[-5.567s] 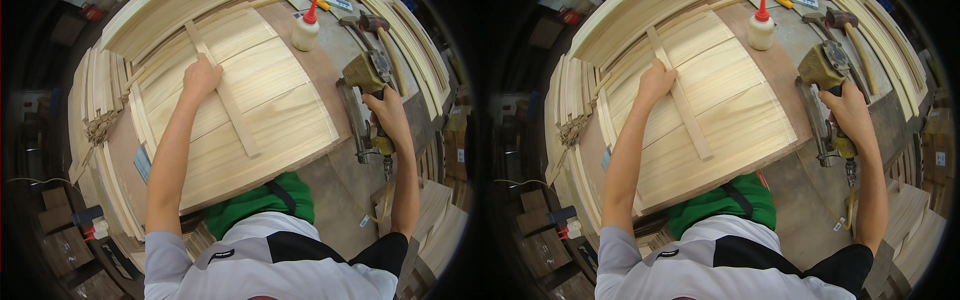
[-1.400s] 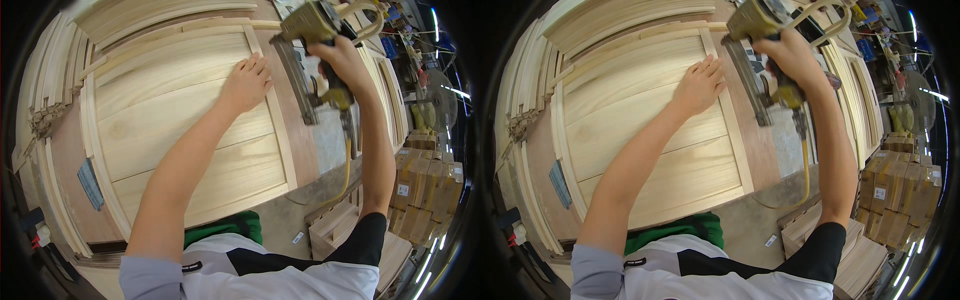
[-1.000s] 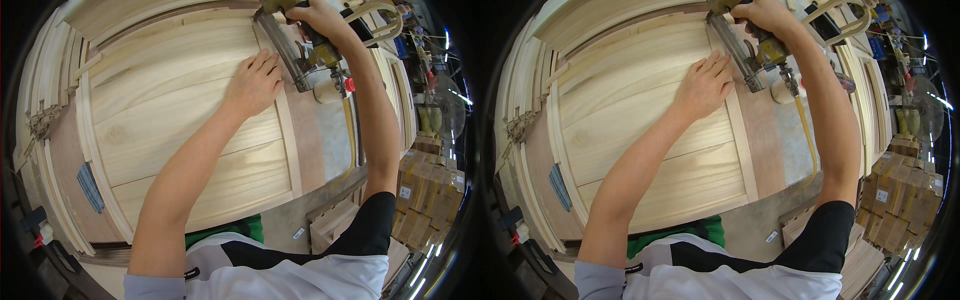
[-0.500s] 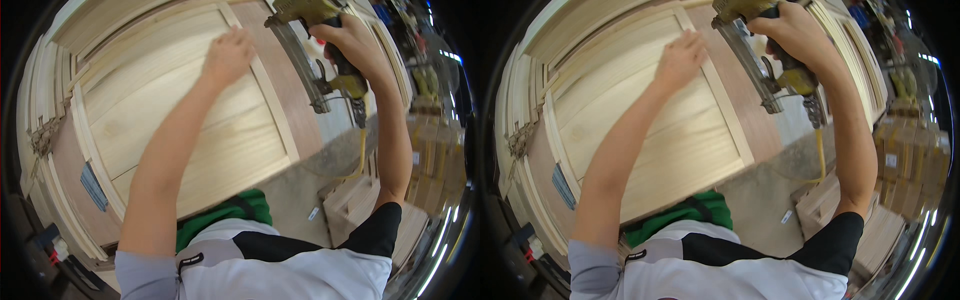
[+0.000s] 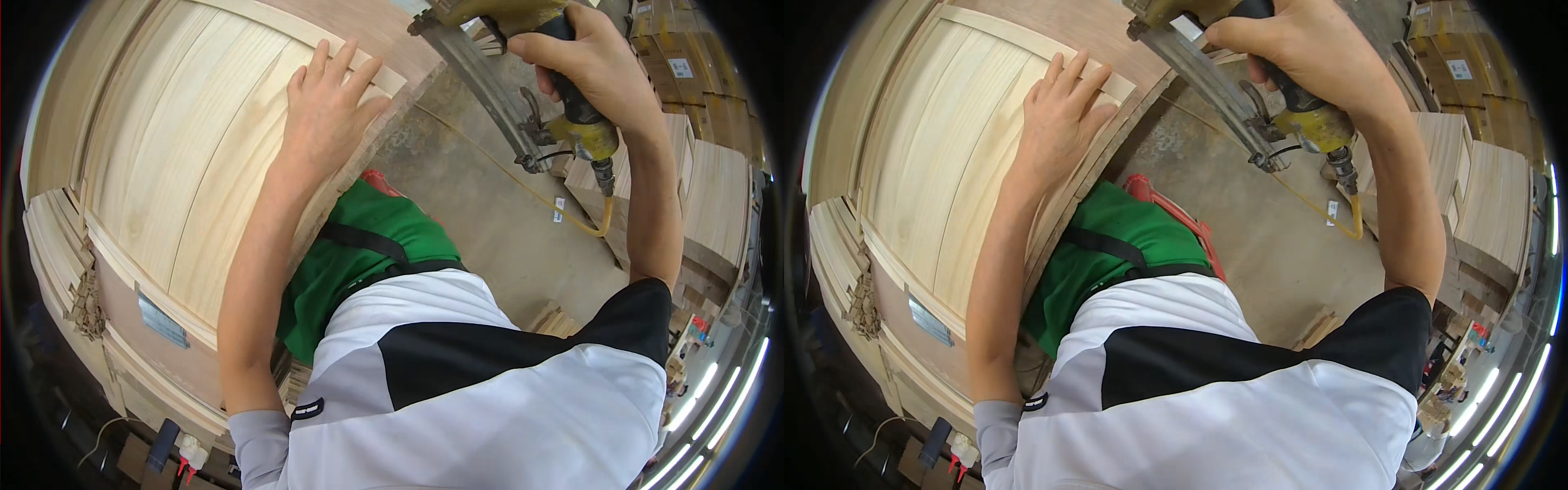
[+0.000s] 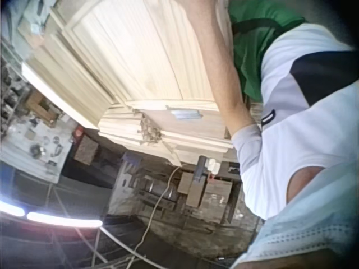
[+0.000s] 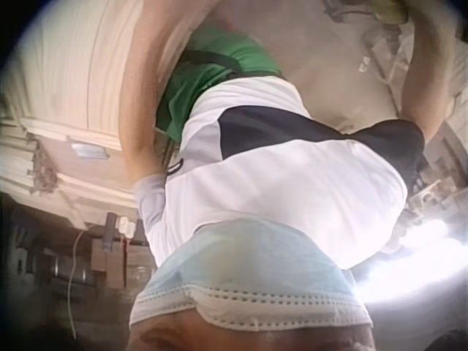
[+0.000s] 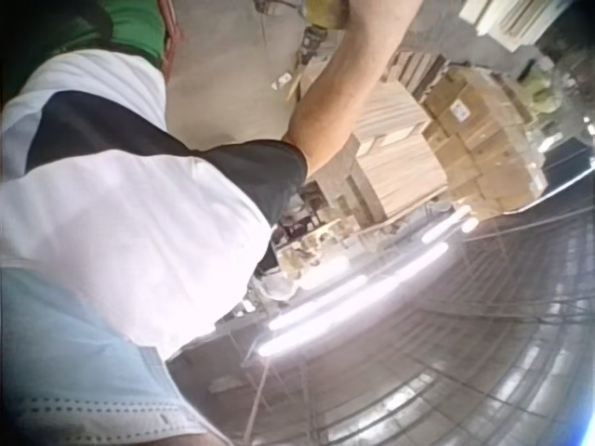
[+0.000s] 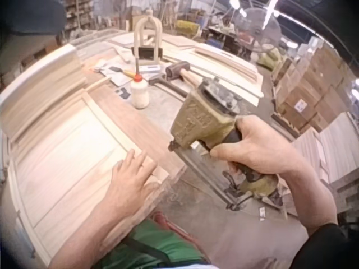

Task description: Assembling wooden panels by applying glue and using a pneumatic nail gun.

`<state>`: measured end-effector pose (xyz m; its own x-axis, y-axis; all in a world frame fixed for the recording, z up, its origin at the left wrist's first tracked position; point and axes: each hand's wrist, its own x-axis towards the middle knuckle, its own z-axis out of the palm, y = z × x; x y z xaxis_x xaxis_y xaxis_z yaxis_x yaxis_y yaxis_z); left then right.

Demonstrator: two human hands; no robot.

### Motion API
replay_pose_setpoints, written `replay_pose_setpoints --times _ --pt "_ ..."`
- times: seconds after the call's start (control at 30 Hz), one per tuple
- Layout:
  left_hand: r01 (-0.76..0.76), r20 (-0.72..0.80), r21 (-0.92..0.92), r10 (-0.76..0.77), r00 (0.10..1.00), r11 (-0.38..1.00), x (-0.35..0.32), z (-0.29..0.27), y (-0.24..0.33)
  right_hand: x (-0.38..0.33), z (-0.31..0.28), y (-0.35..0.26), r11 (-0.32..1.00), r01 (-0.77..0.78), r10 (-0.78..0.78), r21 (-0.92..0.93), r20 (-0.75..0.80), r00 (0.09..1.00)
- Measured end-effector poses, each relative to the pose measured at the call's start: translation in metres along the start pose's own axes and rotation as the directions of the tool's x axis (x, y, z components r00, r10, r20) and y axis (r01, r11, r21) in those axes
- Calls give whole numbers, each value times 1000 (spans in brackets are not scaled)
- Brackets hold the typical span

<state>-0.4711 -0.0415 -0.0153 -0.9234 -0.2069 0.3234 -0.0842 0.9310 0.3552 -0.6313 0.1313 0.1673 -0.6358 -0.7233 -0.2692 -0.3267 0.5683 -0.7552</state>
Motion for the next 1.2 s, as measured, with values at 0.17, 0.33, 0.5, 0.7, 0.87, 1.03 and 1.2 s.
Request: replay_pose_setpoints --times 0.17,0.33,0.5,0.7,0.87,1.03,1.2 --pt "-31 -64 78 36 997 996 -14 5 9 -11 6 10 992 -21 33 -127 94 995" --pt "-42 -88 106 52 995 993 -11 9 10 -15 17 5 979 5 10 -202 73 997" --pt "-2 -127 138 19 992 990 -4 13 18 -13 17 21 981 174 -166 -82 96 981" --pt "143 -141 73 -132 981 987 -4 17 33 -15 12 4 976 -34 56 -215 97 994" --pt "145 -120 -3 -145 982 989 -3 21 33 -10 15 36 982 170 -168 -85 41 985" --pt "100 -139 15 -97 985 995 -6 22 33 0 12 66 977 198 -190 -81 102 977" --pt "104 -114 43 -98 989 994 -5 19 36 10 24 105 925 377 -376 42 -29 926"
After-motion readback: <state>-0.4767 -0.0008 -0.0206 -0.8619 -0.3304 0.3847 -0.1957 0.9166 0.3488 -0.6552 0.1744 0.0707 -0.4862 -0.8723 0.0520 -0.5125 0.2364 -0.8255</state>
